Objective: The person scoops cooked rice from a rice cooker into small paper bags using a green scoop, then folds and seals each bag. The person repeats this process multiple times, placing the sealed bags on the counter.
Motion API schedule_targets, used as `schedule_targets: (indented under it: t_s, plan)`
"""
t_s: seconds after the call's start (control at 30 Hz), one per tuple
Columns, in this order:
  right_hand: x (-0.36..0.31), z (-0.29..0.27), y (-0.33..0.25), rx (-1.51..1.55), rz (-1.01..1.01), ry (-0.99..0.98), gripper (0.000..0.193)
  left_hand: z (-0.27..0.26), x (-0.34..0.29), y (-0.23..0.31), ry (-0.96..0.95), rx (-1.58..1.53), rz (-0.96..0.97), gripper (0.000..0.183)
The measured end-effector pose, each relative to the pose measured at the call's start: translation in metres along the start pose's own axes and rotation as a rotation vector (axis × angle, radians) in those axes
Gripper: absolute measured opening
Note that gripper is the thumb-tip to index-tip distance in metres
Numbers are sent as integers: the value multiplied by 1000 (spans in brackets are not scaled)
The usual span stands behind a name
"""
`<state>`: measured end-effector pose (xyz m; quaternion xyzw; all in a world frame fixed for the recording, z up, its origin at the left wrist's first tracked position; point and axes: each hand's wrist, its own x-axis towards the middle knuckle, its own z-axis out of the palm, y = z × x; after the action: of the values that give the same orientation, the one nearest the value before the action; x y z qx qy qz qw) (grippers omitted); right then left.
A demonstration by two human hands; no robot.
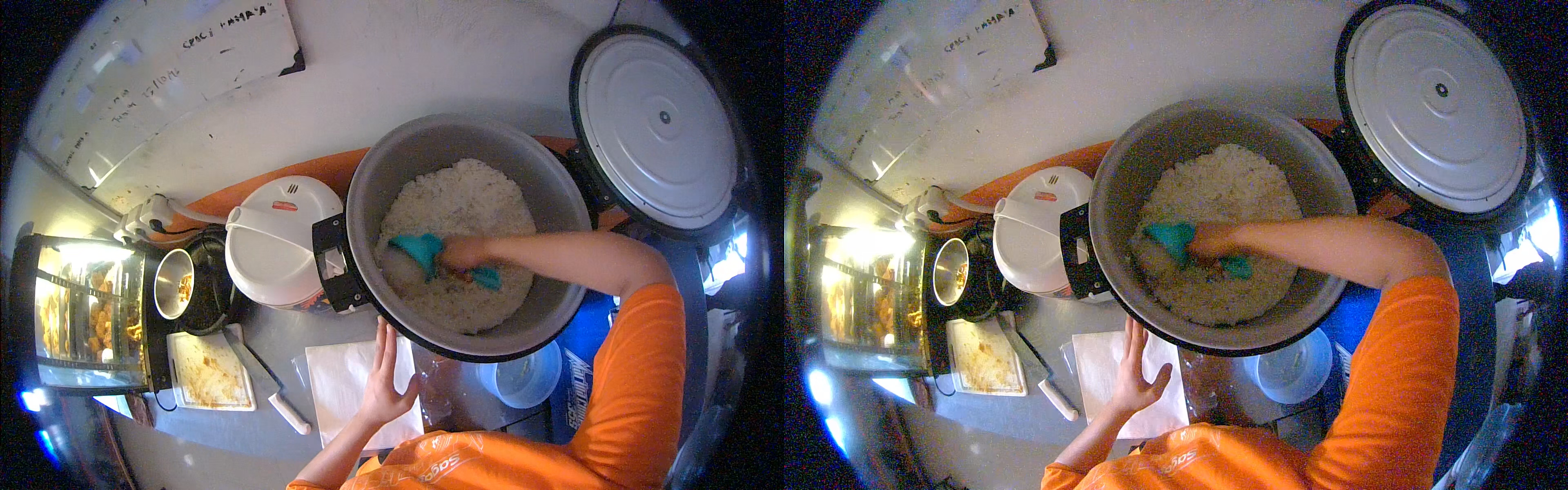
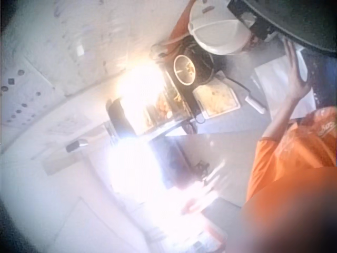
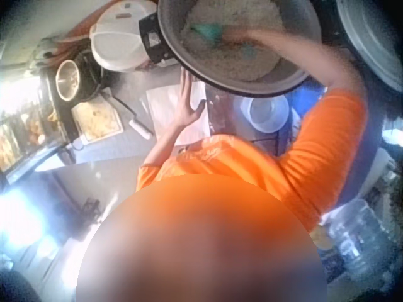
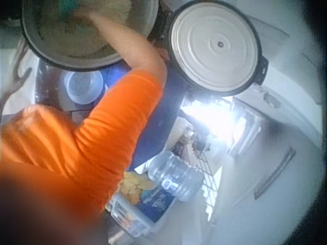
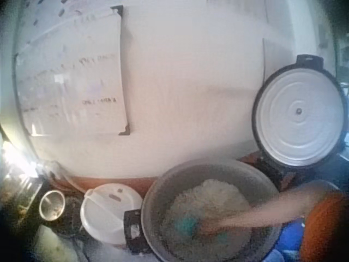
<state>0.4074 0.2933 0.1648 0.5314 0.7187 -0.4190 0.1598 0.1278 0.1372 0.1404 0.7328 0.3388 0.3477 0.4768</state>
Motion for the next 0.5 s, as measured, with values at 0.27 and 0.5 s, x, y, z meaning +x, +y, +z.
schedule_targets:
  t_s: [0.27,0.5]
  plan:
    - [-72,14,-94,949,192,15,26,1,-2,-5,-38,-1,-6,101]
    - [-93,-13,-96,1806,253,-180,29,-2,4,6,-7,21,59,101]
